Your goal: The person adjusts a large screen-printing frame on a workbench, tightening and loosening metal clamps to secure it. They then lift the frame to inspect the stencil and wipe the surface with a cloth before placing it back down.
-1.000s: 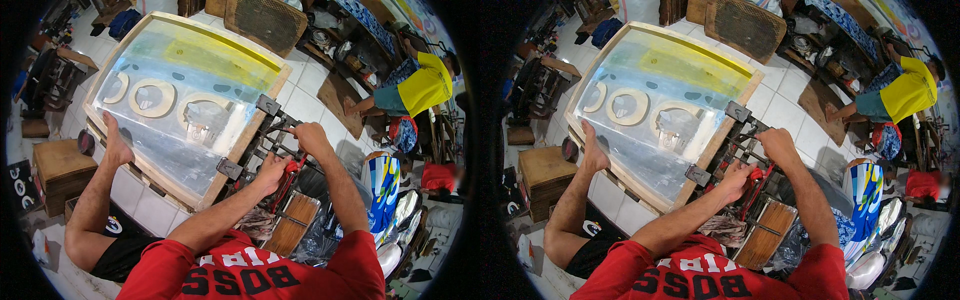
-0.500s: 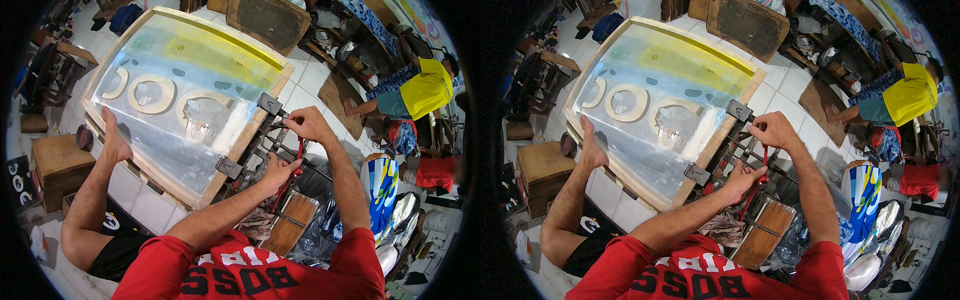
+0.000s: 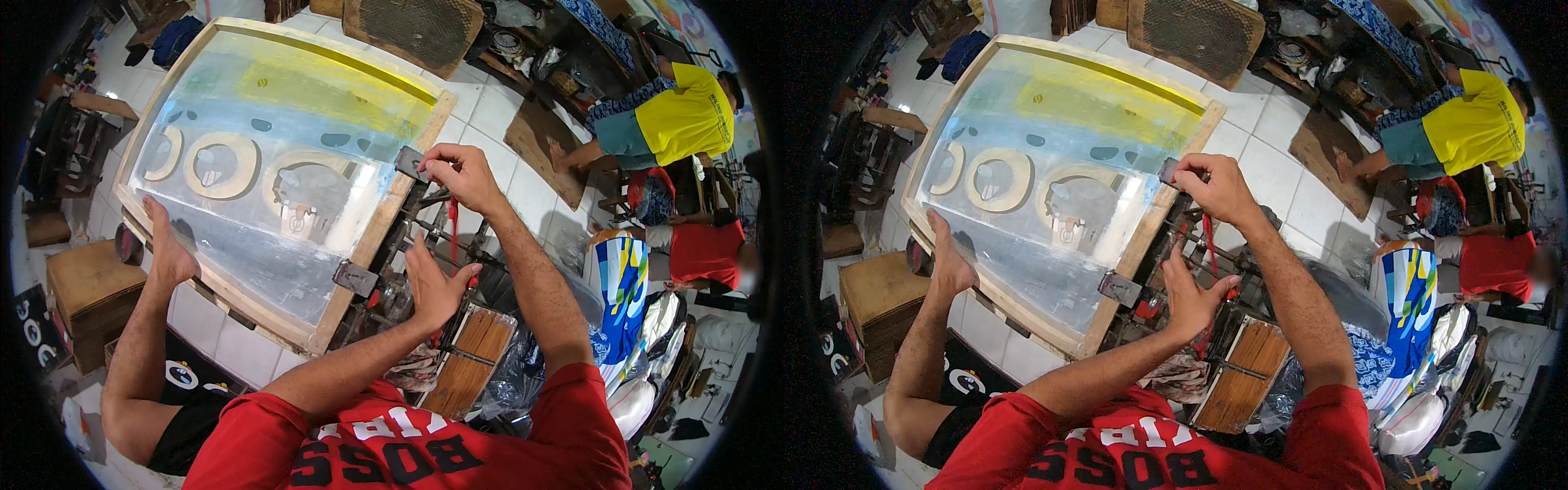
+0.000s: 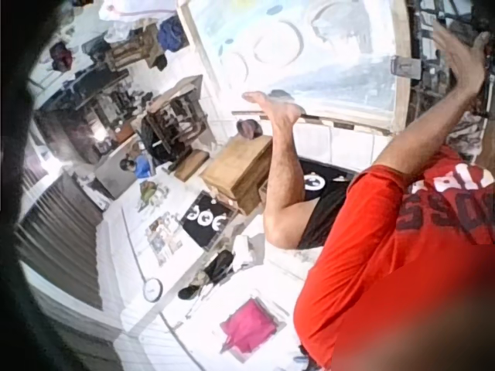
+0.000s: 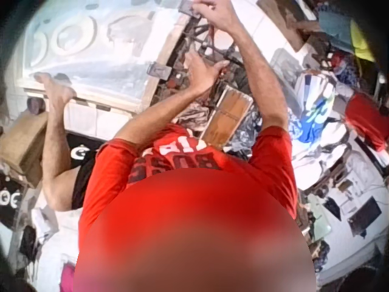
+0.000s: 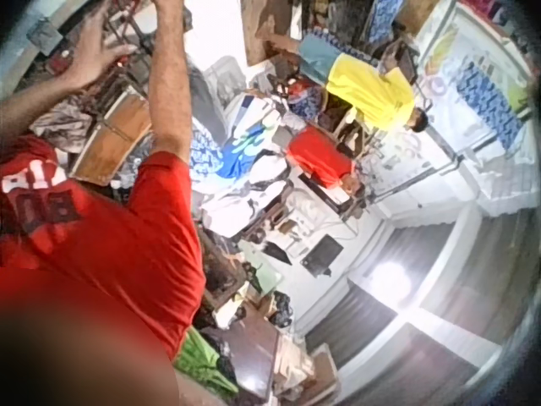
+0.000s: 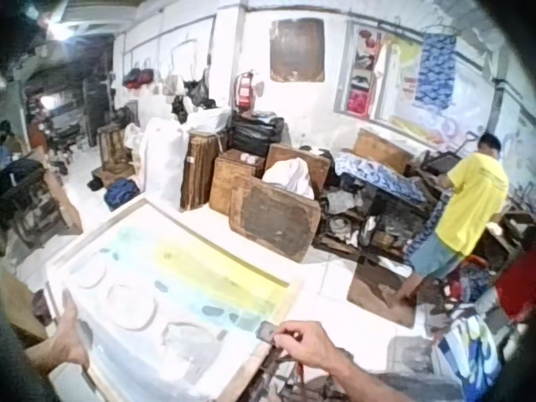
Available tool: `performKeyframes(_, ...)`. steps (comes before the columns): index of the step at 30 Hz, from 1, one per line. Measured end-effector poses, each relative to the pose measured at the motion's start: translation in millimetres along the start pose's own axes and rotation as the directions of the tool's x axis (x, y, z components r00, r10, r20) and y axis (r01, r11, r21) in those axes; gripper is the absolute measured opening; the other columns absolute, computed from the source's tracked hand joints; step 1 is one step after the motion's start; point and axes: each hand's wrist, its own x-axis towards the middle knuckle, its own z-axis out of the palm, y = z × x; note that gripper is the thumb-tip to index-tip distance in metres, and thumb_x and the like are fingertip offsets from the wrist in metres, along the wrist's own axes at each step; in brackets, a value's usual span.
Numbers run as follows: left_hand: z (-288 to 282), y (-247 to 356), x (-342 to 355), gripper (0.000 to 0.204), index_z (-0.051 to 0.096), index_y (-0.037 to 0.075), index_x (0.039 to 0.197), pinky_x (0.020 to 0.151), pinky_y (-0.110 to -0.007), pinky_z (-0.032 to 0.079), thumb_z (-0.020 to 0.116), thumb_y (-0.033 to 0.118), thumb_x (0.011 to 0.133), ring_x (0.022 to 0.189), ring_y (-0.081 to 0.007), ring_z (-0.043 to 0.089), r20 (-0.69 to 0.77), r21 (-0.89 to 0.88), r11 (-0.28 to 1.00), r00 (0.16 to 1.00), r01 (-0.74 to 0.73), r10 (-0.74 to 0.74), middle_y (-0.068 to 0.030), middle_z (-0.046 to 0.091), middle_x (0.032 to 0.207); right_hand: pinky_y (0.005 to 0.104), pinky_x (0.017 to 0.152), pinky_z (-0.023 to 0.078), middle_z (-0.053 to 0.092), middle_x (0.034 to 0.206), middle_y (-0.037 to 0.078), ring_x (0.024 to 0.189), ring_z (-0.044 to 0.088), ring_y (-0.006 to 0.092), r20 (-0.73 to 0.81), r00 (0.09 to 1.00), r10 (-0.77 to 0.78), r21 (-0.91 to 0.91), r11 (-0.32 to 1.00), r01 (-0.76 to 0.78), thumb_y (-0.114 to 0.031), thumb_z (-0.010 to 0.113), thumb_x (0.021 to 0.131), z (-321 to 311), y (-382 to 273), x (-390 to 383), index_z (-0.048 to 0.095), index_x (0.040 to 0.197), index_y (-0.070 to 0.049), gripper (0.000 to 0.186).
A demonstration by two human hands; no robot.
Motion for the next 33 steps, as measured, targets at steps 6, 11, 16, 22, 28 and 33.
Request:
performKeyframes(6,16.9,1.9,27.0,0.038,0.056,0.0,0.11,0.08,-0.048,0.045,0.077,0.011,0.08,0.09,-0.0401,0.056,0.2,-0.248,0.903,0.893,-0.351,0.402,-0.0183,0.059,0.094,0.0258,0.068,0.051,0.069,0.075,0.005,0.072,0.064,0.0099,0.03,1.0,-0.003,0.092,0.996,0.001,-0.019,0.059,0.087,-0.3,4.6,1.2,0.072,0.09,0.002,0.025)
performKeyframes(11,49.6,9.9,54.2,0.034,0.061,0.001,0.09,0.076,-0.047,0.049,0.075,0.03,0.081,0.084,-0.0382,0.061,0.422,-0.201,0.978,0.896,-0.058,0.14,-0.018,0.063,0.09,0.0254,0.069,0.051,0.07,0.078,0.005,0.073,0.064,0.0095,0.085,0.996,0.02,0.19,0.981,-0.036,-0.017,0.06,0.087,-1.8,5.2,1.9,0.073,0.091,0.001,0.023)
performKeyframes(16,57.6,9.6,46.9,0.038,0.062,0.004,0.088,0.078,-0.048,0.047,0.075,0.038,0.078,0.086,-0.0373,0.06,0.272,0.031,0.986,0.951,-0.163,0.149,-0.0167,0.061,0.092,0.0262,0.064,0.051,0.068,0.079,0.004,0.072,0.061,0.0099,0.094,0.995,0.023,0.364,0.93,-0.056,-0.015,0.057,0.088,-3.5,4.5,3.0,0.072,0.092,0.001,0.023)
performKeyframes(22,63.2,6.3,43.2,0.05,0.055,0.002,0.104,0.081,-0.049,0.043,0.077,0.037,0.075,0.097,-0.037,0.056,0.193,-0.001,0.972,0.954,-0.234,0.23,-0.0182,0.057,0.099,0.0278,0.066,0.053,0.065,0.084,0.004,0.076,0.06,0.0114,0.137,0.989,0.049,0.504,0.856,-0.112,-0.016,0.05,0.086,-6.5,3.4,1.5,0.068,0.092,0.0,0.025)
performKeyframes(28,68.3,4.6,41.0,0.062,0.05,0.001,0.115,0.085,-0.05,0.042,0.079,0.036,0.073,0.102,-0.0393,0.053,0.177,-0.005,0.971,0.956,-0.238,0.235,-0.0207,0.055,0.106,0.034,0.07,0.057,0.058,0.086,0.007,0.08,0.057,0.0151,0.125,0.991,0.047,0.538,0.836,-0.107,-0.017,0.046,0.08,-5.6,-1.2,4.0,0.061,0.09,0.002,0.026)
performKeyframes(33,75.2,-1.0,38.5,0.07,0.049,-0.002,0.121,0.085,-0.05,0.042,0.08,0.038,0.073,0.102,-0.0418,0.053,0.179,0.035,0.964,0.951,-0.264,0.254,-0.0228,0.053,0.109,0.0324,0.067,0.055,0.055,0.083,0.006,0.077,0.054,0.0139,0.089,0.995,0.052,0.571,0.815,-0.094,-0.018,0.045,0.08,-3.6,-0.8,4.0,0.059,0.085,0.001,0.024)
